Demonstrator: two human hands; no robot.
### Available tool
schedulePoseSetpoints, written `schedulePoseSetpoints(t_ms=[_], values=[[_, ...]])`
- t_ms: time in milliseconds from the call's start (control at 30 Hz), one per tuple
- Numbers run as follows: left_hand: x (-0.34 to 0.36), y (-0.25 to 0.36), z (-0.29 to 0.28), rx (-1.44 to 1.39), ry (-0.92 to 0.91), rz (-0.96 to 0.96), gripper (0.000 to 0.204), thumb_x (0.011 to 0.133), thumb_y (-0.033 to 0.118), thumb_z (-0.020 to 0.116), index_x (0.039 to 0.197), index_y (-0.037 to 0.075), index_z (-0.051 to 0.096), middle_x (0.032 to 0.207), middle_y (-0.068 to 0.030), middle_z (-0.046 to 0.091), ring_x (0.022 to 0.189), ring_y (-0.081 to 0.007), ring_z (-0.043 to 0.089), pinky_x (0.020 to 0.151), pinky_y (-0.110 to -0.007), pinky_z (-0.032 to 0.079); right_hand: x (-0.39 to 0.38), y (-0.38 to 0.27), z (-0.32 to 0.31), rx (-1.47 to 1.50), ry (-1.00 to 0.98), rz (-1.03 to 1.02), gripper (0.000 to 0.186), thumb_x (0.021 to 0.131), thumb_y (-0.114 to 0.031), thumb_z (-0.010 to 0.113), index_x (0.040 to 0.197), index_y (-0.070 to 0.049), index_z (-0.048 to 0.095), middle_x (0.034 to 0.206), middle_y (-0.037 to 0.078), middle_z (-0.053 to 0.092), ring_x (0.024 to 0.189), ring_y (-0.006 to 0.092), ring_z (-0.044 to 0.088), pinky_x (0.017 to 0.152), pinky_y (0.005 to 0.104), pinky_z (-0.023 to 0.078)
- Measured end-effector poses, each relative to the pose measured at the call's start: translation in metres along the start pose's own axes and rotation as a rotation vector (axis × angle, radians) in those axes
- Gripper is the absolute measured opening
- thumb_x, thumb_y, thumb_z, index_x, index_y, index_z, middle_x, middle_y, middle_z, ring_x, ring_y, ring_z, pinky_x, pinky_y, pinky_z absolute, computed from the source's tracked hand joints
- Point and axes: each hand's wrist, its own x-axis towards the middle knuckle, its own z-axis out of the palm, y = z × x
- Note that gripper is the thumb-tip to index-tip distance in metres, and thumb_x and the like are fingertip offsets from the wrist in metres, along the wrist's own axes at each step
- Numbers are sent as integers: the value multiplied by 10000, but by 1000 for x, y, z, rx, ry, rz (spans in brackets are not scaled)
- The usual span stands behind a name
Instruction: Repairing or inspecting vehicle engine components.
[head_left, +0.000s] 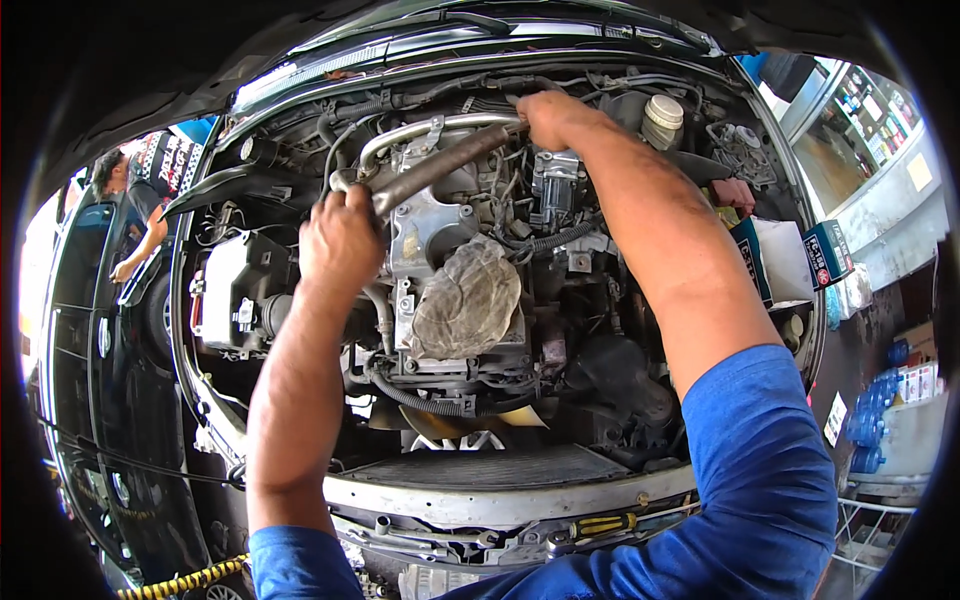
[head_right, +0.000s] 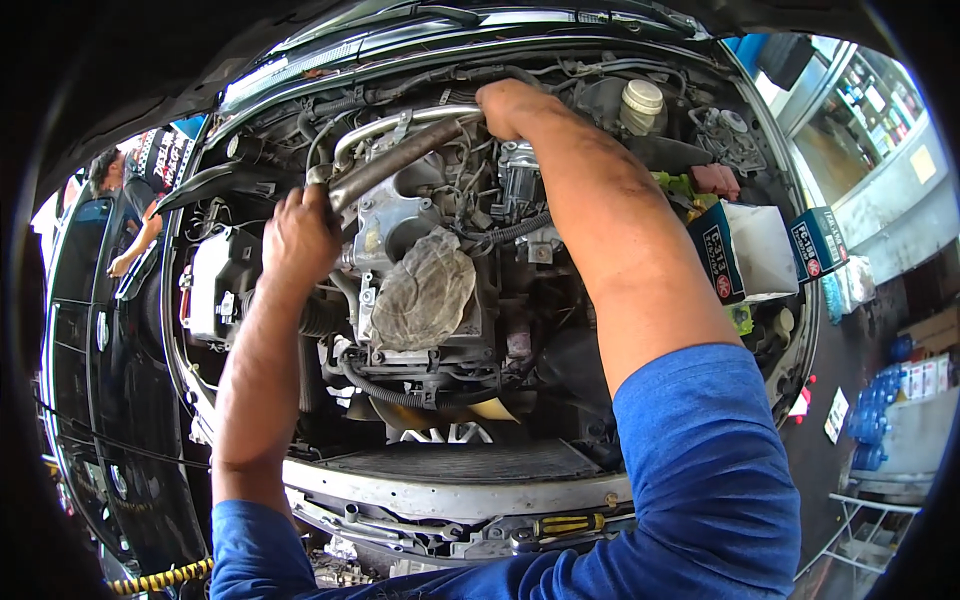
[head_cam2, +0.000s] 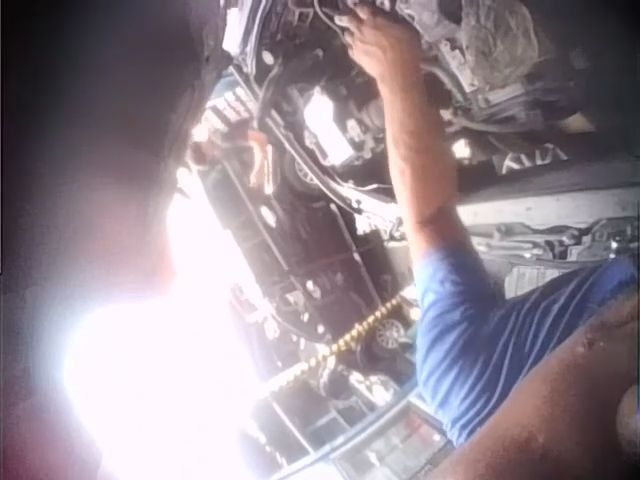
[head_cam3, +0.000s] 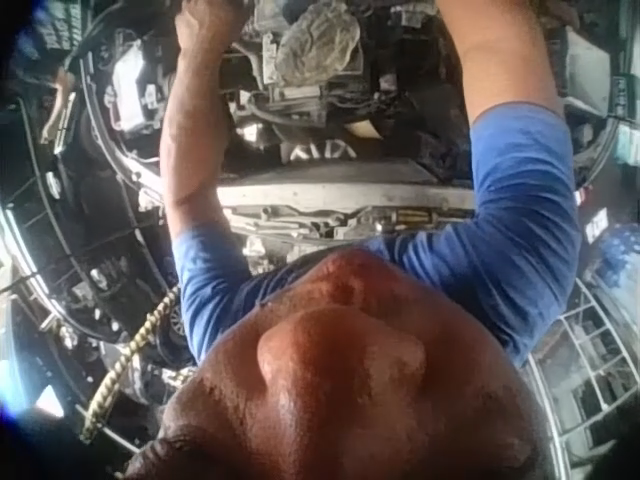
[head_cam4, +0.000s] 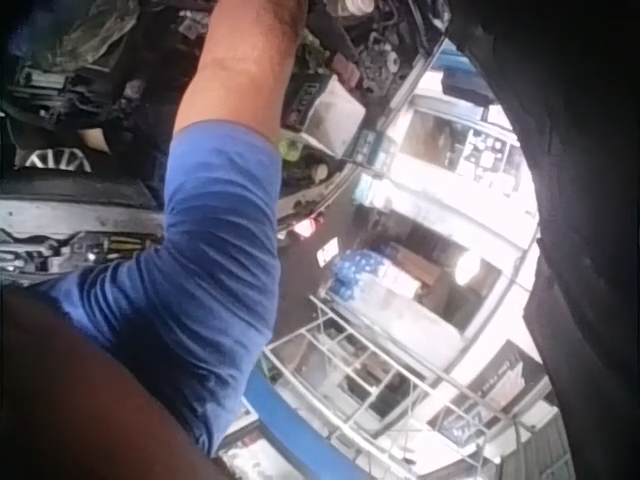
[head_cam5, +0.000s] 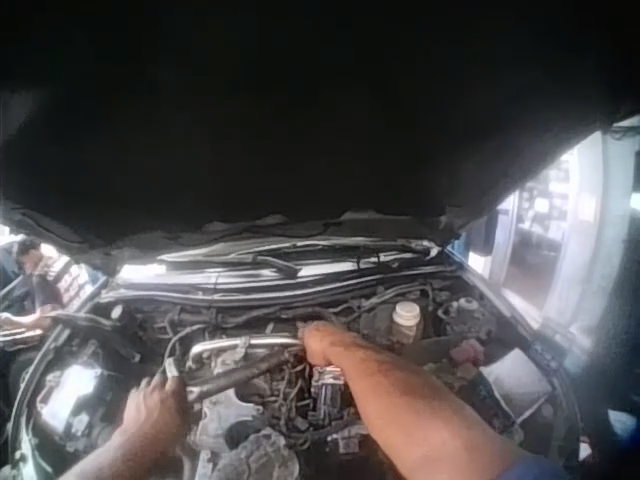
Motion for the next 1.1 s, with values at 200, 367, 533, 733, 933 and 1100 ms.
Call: schedulePoseSetpoints(t_ms=[200, 367, 533, 733, 933, 1100], values=[[76, -31, 37, 91, -61, -96, 340, 929, 149, 532, 1263, 115, 589, 1321, -155, 576, 1303, -361, 510, 1058, -542, 433, 8, -7, 19, -22, 45, 31, 365, 835, -59, 621, 1192, -21, 681, 1239, 236, 677, 1177, 389, 643, 1003, 449, 511], [107, -27, 46, 119, -136, -85, 370, 932, 197, 538, 1284, 104, 606, 1347, -147, 601, 1309, -342, 543, 1069, -539, 419, 12, -11, 27, -13, 71, 150, 367, 840, -41, 638, 1203, -38, 693, 1283, 216, 666, 1199, 363, 642, 1003, 444, 525], [31, 3, -2, 71, -401, 53, 361, 910, 217, 532, 1163, -34, 590, 1068, -250, 725, 999, -387, 725, 895, -471, 569, 4, -3, 35, 54, 182, 62, 315, 873, -71, 616, 1181, -59, 685, 1251, 214, 674, 1188, 377, 636, 1003, 458, 516], [30, 3, -8, 99, -237, 84, 364, 850, 176, 569, 1155, -20, 590, 991, -252, 722, 957, -391, 719, 853, -512, 555, 5, -1, 37, 45, 183, 43, 315, 847, -120, 644, 1155, -61, 682, 1204, 215, 689, 1150, 383, 648, 976, 468, 522], [50, 3, 32, 110, -297, -53, 393, 846, 219, 617, 1215, 86, 652, 1084, -220, 729, 1036, -370, 710, 903, -495, 553, 12, -1, 38, 42, 157, 74, 364, 834, -93, 643, 1189, -74, 725, 1219, 209, 696, 1162, 364, 663, 978, 453, 537], [52, -1, 49, 49, -183, -98, 294, 920, 189, 506, 1157, 101, 658, 1069, -238, 724, 1011, -409, 707, 890, -499, 560, 16, 1, 48, 64, 247, 79, 346, 831, -72, 654, 1165, -61, 743, 1159, 209, 721, 1097, 370, 698, 937, 454, 558]])
